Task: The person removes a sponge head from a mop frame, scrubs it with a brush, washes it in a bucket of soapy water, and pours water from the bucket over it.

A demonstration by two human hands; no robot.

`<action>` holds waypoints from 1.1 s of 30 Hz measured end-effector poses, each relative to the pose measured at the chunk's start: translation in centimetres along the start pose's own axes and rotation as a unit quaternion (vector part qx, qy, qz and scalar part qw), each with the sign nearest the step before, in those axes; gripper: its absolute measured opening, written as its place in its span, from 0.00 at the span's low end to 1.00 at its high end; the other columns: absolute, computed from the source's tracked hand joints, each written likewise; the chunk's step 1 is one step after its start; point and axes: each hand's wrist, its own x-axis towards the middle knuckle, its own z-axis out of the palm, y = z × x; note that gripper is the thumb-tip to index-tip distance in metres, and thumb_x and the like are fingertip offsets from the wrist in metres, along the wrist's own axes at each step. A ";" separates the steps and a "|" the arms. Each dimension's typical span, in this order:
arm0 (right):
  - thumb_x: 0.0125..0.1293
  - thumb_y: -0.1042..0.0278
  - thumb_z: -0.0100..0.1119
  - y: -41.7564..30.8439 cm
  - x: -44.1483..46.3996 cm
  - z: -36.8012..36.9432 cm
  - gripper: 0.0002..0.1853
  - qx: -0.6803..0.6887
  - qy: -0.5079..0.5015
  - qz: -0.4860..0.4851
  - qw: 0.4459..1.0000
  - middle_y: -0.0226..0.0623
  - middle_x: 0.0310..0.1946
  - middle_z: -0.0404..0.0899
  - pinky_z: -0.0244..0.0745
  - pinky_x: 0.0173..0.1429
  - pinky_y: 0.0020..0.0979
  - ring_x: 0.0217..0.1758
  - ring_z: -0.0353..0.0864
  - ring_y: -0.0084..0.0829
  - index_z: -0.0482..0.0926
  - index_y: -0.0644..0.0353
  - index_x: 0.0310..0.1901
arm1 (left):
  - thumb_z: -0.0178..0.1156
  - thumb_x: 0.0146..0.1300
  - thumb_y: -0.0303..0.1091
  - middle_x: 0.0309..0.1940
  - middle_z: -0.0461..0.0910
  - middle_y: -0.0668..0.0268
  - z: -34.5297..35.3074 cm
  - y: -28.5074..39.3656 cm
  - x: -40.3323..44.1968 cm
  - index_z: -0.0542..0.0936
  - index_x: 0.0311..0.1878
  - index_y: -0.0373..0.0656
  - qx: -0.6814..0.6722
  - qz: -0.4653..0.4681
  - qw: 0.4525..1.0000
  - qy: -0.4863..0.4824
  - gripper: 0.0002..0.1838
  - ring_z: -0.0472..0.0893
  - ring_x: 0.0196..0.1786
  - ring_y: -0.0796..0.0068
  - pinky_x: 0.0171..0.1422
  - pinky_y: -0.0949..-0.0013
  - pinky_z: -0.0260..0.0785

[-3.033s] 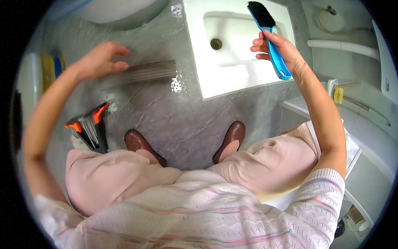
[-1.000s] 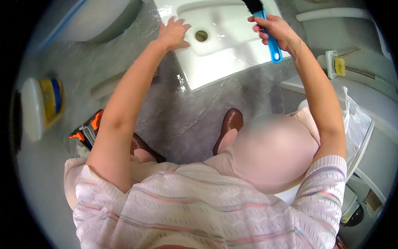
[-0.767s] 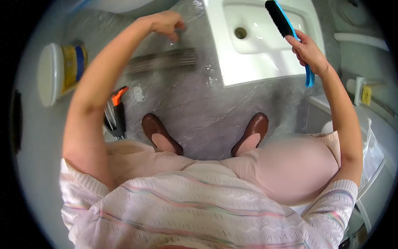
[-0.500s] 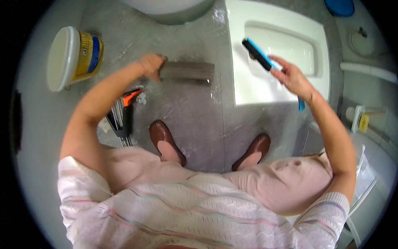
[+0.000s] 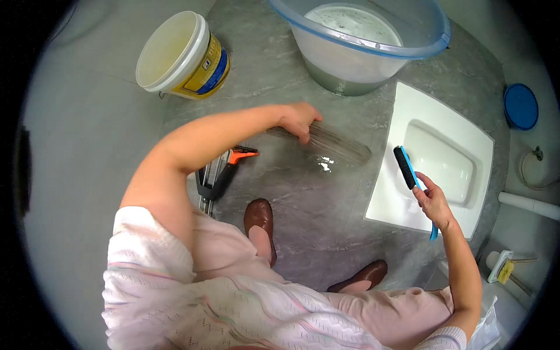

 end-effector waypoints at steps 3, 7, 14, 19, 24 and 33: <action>0.65 0.64 0.55 0.0 0.0 0.3 0.24 0.000 -0.013 0.006 1.000 0.22 0.18 0.63 0.58 0.25 0.21 0.20 0.59 0.16 0.65 0.53 0.62 | 0.66 0.32 0.33 0.32 0.81 0.56 -3.0 -0.2 -1.6 0.79 0.38 0.41 0.054 0.002 0.999 0.008 0.22 0.79 0.39 0.57 0.43 0.59 0.70; 0.64 0.66 0.55 0.5 0.6 1.2 0.23 -0.054 -0.011 -0.021 0.998 0.27 0.20 0.67 0.64 0.29 0.24 0.23 0.62 0.19 0.66 0.54 0.61 | 0.66 0.32 0.34 0.28 0.80 0.55 -6.6 -2.1 -4.4 0.79 0.35 0.40 0.104 -0.034 0.992 0.056 0.21 0.79 0.36 0.55 0.41 0.58 0.70; 0.61 0.66 0.54 1.0 3.9 9.4 0.27 -0.187 -0.043 -0.105 0.976 0.55 0.35 0.78 0.72 0.47 0.42 0.41 0.78 0.50 0.61 0.51 0.62 | 0.66 0.31 0.35 0.30 0.80 0.53 -8.1 -3.6 -14.3 0.79 0.39 0.36 0.060 -0.177 0.956 0.226 0.25 0.80 0.37 0.58 0.43 0.63 0.71; 0.58 0.72 0.53 0.9 5.8 14.8 0.32 -0.237 -0.055 -0.152 0.958 0.53 0.36 0.77 0.72 0.45 0.45 0.40 0.77 0.53 0.56 0.50 0.65 | 0.66 0.36 0.28 0.32 0.79 0.64 -8.7 -2.2 -22.6 0.78 0.41 0.35 -0.261 -0.202 0.819 0.470 0.22 0.77 0.37 0.73 0.45 0.72 0.68; 0.54 0.75 0.53 2.1 7.0 16.3 0.35 -0.233 -0.035 -0.222 0.946 0.54 0.40 0.76 0.72 0.45 0.46 0.40 0.76 0.54 0.55 0.50 0.65 | 0.65 0.41 0.29 0.32 0.80 0.61 -12.2 -5.6 -28.6 0.78 0.41 0.33 -0.238 -0.261 0.741 0.571 0.20 0.78 0.31 0.71 0.37 0.71 0.71; 0.53 0.75 0.54 1.0 6.1 15.7 0.37 -0.248 -0.064 -0.186 0.949 0.53 0.39 0.76 0.72 0.46 0.46 0.41 0.76 0.54 0.54 0.48 0.66 | 0.66 0.51 0.39 0.39 0.78 0.51 -15.1 -15.7 -25.6 0.73 0.49 0.30 -0.424 -0.274 0.685 0.524 0.26 0.80 0.38 0.64 0.38 0.66 0.75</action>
